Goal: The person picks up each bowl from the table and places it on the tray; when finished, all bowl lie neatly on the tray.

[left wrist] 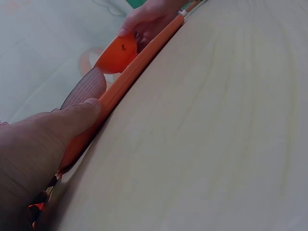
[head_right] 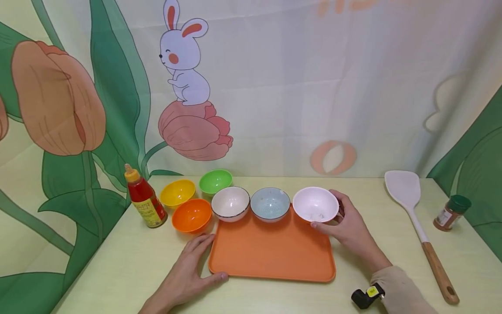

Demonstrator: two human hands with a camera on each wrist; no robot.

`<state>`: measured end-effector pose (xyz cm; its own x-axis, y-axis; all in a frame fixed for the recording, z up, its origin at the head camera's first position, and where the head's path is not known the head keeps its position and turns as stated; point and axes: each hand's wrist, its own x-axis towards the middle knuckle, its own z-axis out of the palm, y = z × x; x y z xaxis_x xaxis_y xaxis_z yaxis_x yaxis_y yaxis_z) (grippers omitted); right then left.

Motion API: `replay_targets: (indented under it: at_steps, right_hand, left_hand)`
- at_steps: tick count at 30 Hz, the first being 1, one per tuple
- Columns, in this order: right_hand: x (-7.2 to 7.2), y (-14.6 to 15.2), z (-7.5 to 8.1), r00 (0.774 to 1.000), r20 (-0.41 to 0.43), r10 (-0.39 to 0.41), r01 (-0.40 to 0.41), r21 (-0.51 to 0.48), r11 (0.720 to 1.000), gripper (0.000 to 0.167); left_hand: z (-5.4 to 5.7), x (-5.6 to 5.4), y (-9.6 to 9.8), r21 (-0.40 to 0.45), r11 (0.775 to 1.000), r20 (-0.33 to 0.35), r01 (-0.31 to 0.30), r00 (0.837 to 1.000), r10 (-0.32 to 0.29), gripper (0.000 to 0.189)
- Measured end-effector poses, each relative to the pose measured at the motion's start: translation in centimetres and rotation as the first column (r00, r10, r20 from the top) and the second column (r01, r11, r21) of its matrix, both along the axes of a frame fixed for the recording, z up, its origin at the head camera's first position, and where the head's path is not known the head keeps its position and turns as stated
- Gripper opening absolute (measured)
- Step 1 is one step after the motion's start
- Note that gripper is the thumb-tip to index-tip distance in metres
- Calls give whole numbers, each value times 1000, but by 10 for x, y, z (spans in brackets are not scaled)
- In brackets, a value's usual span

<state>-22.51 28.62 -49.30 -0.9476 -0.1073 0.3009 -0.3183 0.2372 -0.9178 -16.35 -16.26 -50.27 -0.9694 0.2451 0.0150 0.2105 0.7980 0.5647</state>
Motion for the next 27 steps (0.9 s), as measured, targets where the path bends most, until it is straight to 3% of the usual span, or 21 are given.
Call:
replay_targets:
  at_steps: [6,14,27]
  right_hand:
    - [0,-5,0,1000,23,7,-7,18,1000,102]
    - [0,-2,-2,997,29,-67,61,168,984,102]
    - [-2,1,-7,999,22,-24,21,140,990,97]
  left_hand:
    - [0,0,0,-1,1000,3,-3,1000,3,115]
    - [-1,0,-1,2,1000,-10,3,1000,-3,114]
    - [-2,0,-1,-6,1000,-26,8,1000,-8,116]
